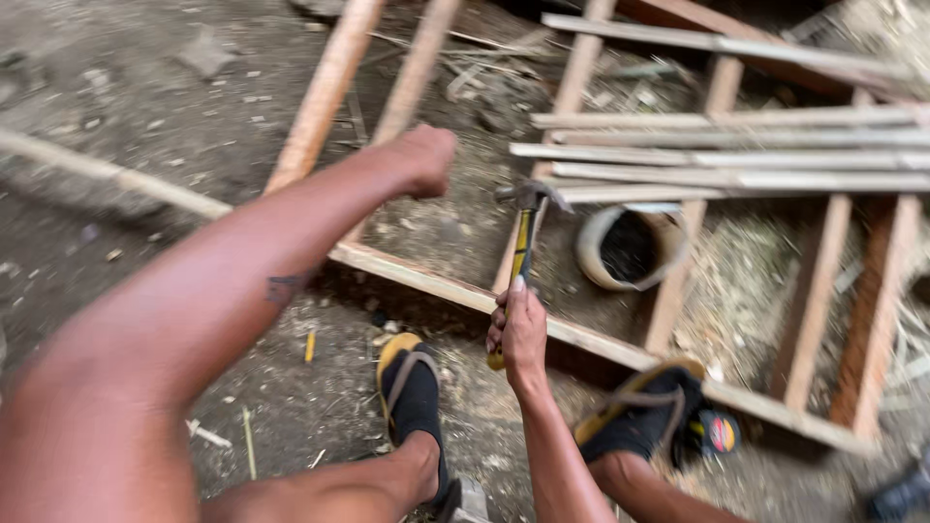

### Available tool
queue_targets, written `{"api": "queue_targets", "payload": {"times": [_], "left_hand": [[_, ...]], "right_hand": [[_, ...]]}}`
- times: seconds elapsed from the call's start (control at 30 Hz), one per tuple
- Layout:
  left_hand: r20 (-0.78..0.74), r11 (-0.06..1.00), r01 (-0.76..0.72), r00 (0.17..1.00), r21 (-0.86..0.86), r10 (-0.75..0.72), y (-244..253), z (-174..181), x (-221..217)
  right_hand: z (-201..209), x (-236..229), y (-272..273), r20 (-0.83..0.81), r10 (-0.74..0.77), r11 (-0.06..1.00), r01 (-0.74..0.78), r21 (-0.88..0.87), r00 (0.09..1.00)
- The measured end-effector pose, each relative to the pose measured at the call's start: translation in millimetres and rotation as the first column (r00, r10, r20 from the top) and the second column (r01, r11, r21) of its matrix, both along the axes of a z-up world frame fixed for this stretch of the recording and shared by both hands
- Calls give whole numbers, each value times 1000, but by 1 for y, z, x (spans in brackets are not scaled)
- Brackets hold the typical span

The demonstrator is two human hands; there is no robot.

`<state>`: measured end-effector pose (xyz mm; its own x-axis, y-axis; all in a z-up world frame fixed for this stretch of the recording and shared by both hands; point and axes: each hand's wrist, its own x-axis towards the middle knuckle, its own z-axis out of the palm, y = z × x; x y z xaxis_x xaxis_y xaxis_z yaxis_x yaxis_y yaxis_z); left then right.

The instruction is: The person retrieves a hammer from a storage area and then sits on the ground to assemble a wooden frame. They place thin wooden slats across the frame and hammer nails into them to secure the pieces.

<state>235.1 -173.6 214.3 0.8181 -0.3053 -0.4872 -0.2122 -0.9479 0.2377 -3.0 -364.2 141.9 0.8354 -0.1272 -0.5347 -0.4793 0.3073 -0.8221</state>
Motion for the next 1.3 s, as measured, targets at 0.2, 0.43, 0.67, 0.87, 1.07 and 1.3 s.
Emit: {"api": "queue_targets", "payload": {"times": [0.2,0.43,0.67,0.87,1.07,1.3], "left_hand": [[208,838,-407,842,-363,498,233,-38,-53],[251,349,-628,242,-696,937,273,-156,-158],[494,579,-407,301,-707,816,263,-204,-167],[311,420,-378,316,-825,896,263,-212,-163],[311,427,-360,337,-830,889,265,-215,-162],[327,443,-396,327,-804,886,266,-226,-158]], "right_hand": [[1,10,90,-47,554,787,-541,-295,831],[-8,56,185,-215,835,198,-641,-742,507],[-25,67,195,-359,817,112,-734,-669,452],[6,65,196,-222,828,273,-717,-641,514],[36,67,238,65,850,423,-603,-676,523],[46,70,235,-4,861,343,-587,-734,509]]}}
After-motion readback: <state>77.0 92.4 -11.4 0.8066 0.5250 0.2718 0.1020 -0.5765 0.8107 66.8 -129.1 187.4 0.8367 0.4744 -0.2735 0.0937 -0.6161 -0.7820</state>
